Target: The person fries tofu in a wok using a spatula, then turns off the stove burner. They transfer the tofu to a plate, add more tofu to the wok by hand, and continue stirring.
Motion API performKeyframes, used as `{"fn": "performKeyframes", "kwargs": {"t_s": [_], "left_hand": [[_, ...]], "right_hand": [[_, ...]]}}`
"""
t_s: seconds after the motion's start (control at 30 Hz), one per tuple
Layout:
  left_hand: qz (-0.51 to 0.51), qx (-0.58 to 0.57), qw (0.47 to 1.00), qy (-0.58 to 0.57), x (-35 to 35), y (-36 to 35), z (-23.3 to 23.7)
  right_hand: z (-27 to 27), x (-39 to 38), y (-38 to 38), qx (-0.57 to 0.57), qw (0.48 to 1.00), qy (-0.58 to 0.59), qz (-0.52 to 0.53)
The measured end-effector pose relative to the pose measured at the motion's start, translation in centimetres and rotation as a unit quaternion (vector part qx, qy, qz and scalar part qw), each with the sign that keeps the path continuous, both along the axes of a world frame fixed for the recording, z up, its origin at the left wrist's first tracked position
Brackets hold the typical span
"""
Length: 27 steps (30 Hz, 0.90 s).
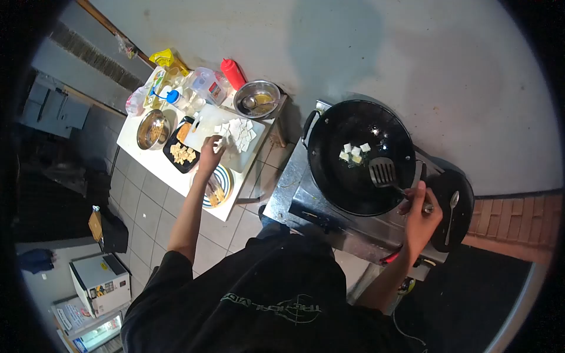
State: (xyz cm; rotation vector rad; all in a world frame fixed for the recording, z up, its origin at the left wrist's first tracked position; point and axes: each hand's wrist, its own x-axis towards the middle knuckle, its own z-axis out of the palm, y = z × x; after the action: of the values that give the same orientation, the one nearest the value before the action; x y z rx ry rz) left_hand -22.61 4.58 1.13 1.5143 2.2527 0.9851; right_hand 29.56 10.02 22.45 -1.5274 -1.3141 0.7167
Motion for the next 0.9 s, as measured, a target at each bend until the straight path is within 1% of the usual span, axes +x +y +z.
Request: {"fn": "performKeyframes", "kwargs": {"t_s": [0.03,0.1,0.13,0.2,0.23,0.3,0.33,0.47,0.53,0.77,0.83,0.9], "left_hand": [[-0.022,-0.010,1.000,-0.003,-0.4,0.9,-0.4],[-0.066,-0.010,0.996,0.064,-1.2,2.6,-1.1],[-0.073,-0.011,0.995,0.062,-1.3,3.1,-1.2],[-0.077,-0.071,0.988,0.109,-1.2,4.1,-1.2],[-0.081,-0.070,0.988,0.108,-1.3,4.5,-1.6],[-0.097,-0.096,0.980,0.146,-1.7,5.1,-2.1],[-0.098,-0.098,0.980,0.141,-1.7,5.2,-2.2],[-0.105,-0.107,0.980,0.134,-2.2,5.9,-2.6],[-0.124,-0.118,0.978,0.115,-2.5,5.9,-2.5],[-0.138,-0.103,0.983,0.064,-3.2,6.8,-2.3],[-0.155,-0.075,0.985,-0.031,-3.5,7.2,-2.2],[-0.153,-0.079,0.984,-0.048,-3.6,7.5,-1.3]], "right_hand": [[0.0,-0.4,-0.3,0.000,1.000,0.000,-0.007],[0.1,-1.0,-1.2,0.018,0.999,-0.005,-0.031],[0.1,-1.3,-1.6,0.012,0.999,-0.024,-0.047],[0.1,-1.8,-2.5,-0.002,0.997,-0.027,-0.066],[0.1,-2.2,-2.8,-0.014,0.996,-0.028,-0.078],[0.3,-2.8,-3.5,-0.015,0.996,-0.014,-0.082],[0.4,-3.0,-3.9,-0.017,0.996,0.000,-0.083],[0.3,-3.3,-4.7,-0.014,0.994,-0.012,-0.104],[0.1,-3.2,-4.9,-0.009,0.994,-0.010,-0.111],[0.1,-3.4,-4.7,0.000,0.994,0.002,-0.107],[0.1,-3.4,-4.5,0.000,0.994,0.004,-0.112],[0.2,-3.3,-4.5,-0.002,0.994,-0.001,-0.109]]}}
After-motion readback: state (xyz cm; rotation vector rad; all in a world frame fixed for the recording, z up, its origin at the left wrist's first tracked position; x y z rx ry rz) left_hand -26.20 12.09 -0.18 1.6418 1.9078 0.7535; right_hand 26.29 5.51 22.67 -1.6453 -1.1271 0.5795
